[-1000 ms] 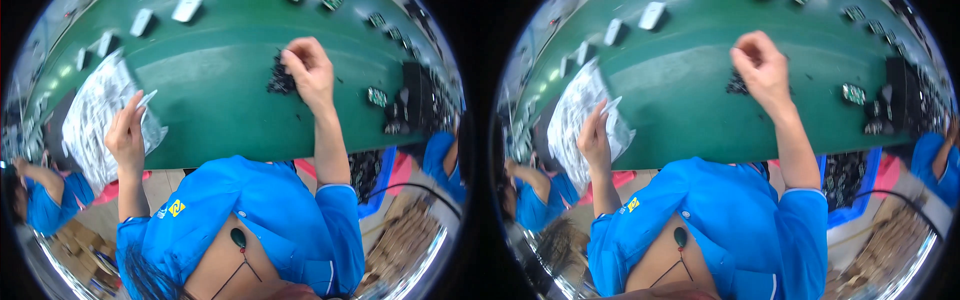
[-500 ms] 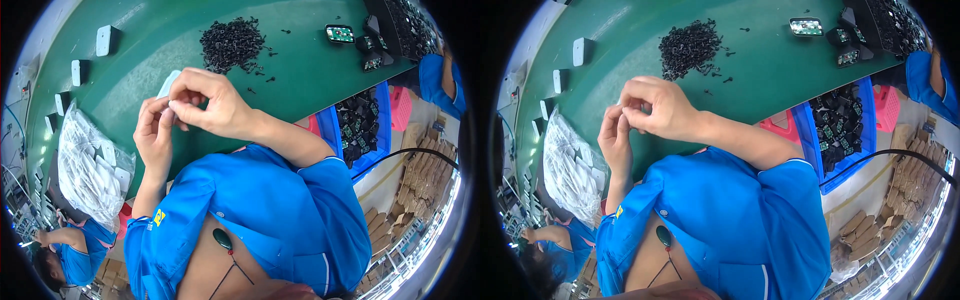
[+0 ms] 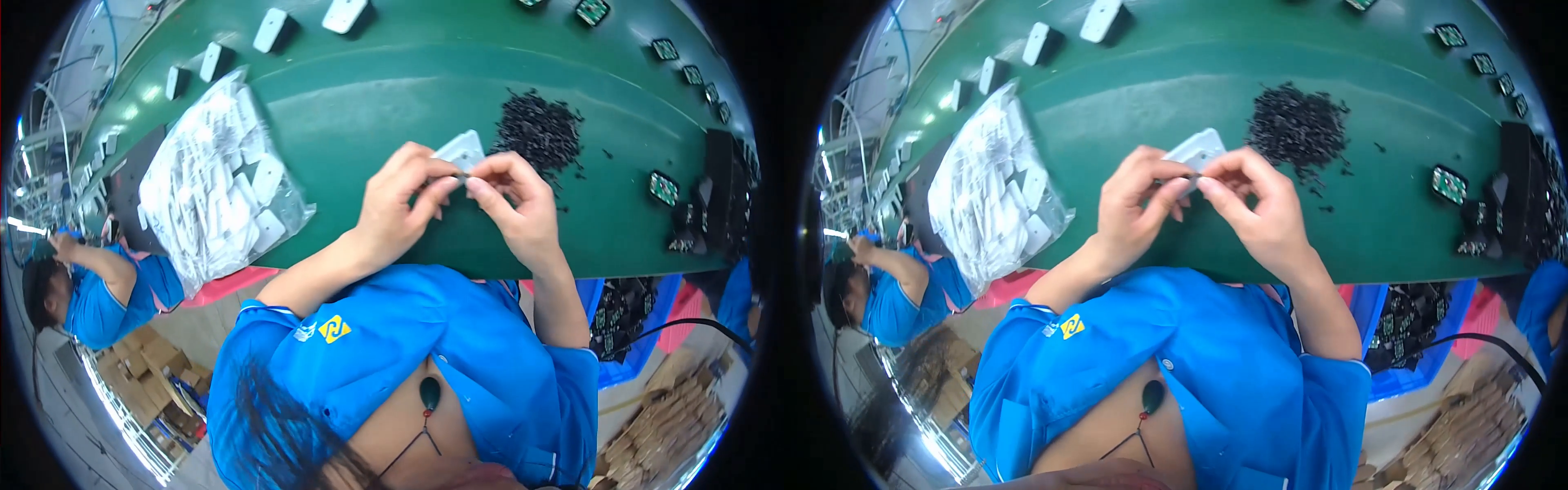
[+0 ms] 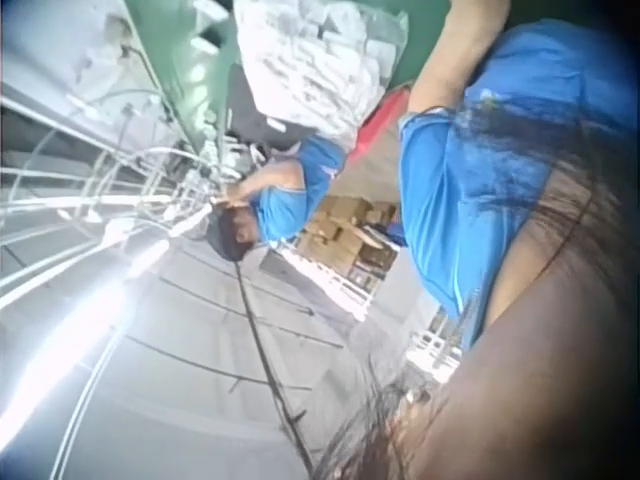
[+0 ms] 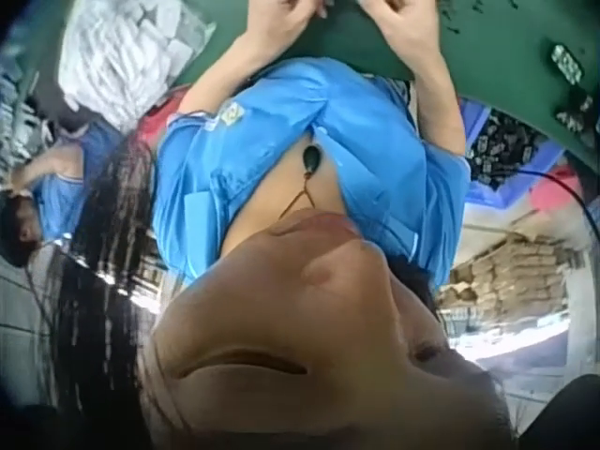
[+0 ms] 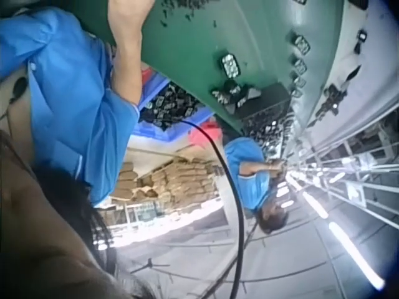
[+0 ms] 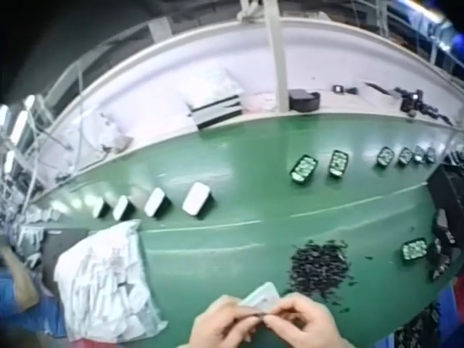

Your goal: The person assembles small electronic parts by hand, placing pins and screws into plastic housings at a factory workbench.

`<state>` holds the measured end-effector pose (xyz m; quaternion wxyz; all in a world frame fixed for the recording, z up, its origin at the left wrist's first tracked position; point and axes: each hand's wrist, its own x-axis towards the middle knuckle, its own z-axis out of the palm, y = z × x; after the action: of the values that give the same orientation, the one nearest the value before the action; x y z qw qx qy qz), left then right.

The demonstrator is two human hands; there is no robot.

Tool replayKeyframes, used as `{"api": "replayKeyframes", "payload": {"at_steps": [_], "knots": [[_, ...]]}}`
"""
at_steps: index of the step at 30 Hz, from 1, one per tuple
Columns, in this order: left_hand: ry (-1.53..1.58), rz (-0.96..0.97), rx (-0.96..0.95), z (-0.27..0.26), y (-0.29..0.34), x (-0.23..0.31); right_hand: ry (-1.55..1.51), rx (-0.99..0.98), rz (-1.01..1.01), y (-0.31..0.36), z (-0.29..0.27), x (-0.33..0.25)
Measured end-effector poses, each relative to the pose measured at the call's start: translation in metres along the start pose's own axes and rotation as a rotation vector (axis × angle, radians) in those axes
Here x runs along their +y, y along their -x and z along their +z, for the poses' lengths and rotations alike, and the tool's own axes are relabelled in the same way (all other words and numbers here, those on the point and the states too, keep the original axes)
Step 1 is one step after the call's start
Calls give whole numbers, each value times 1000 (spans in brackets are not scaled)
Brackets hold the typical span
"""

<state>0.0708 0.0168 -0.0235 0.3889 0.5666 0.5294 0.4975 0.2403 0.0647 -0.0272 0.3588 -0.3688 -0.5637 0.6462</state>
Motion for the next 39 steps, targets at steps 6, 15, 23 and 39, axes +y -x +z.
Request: {"api": "replayKeyframes", "payload": {"at_steps": [6,15,23,39], "knots": [[-36,36,-73,-6,2,-1,227,10,-151,-3,4,-4],[371,-244,-41,-15,3,1,342,126,-299,-9,7,-7],[640,-448,-157,-4,12,7,80,239,-363,-24,32,8],[686,-378,53,-28,-4,5,533,182,-508,-23,38,-14]]}}
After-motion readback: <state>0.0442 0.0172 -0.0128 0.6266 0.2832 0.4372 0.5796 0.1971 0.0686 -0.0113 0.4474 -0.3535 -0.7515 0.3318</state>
